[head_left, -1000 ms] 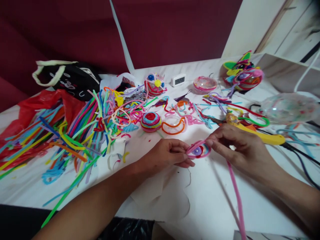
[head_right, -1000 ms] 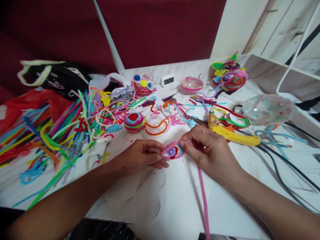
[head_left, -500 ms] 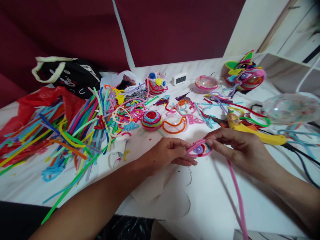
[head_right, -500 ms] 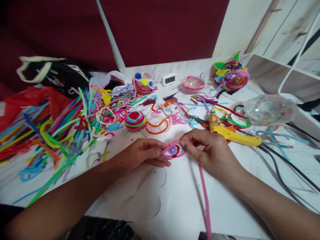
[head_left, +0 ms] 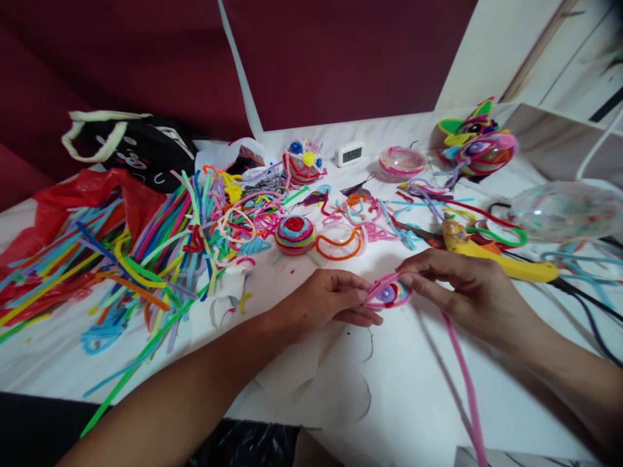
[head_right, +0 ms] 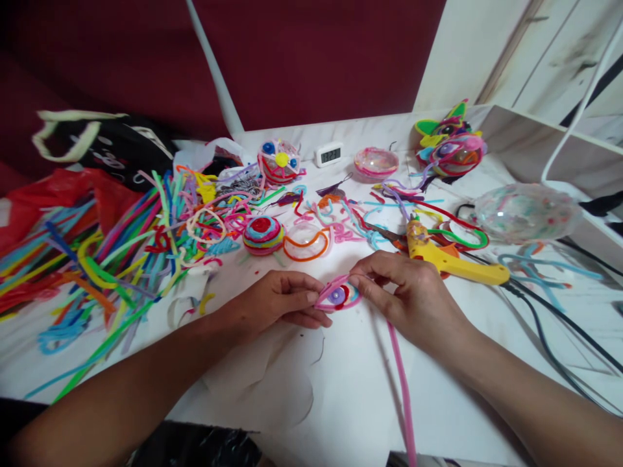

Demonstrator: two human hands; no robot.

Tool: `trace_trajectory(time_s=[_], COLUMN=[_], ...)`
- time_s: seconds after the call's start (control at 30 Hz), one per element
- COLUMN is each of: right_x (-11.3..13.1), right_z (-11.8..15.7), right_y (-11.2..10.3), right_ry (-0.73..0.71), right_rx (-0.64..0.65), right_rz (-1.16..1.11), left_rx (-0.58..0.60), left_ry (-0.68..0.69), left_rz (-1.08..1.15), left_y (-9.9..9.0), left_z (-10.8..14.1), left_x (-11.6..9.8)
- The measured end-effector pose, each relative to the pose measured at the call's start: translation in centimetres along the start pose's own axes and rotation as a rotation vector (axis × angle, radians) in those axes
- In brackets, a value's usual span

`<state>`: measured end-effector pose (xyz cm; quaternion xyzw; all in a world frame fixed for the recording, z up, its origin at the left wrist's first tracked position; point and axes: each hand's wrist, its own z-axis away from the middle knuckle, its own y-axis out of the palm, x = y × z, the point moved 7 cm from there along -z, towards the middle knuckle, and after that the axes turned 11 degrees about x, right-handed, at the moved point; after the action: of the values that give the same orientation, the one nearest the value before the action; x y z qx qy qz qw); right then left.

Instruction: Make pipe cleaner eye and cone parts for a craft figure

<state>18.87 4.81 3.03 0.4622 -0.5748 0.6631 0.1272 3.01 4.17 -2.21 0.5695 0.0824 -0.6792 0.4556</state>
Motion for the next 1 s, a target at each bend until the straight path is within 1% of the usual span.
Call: trace_trajectory(time_s=[0.3,0.4,0.67,0.83,1.0], right_x=[1.6,1.8,1.7,1.8,1.7], right_z=[0.1,0.2,0.0,0.2,0.3], right_y=[-0.4,-0.4,0.1,0.1,0.3], right_ry=[-0.137,-0.138,-0.114,-0.116,-0.089], right_rx=[-0.060,-0.070,-0.049,-0.068,-0.088], right_rz=[0.141,0.163,0.180,0.175,0.166], left_rx=[0.003,-0.003,-0.020,-0.033,-0.045], left_ry=[-0.008,-0.006,-0.019,-0.011,-0.001], left_rz=[0.013,0.001,-0.029,-0.031,-0.055], left_y=[0.0,0.1,0.2,0.2,0.0], left_z=[0.0,0.1,0.2,0.1,0.0], left_x=[0.0,-0.2,-0.2,-0.1,0.1])
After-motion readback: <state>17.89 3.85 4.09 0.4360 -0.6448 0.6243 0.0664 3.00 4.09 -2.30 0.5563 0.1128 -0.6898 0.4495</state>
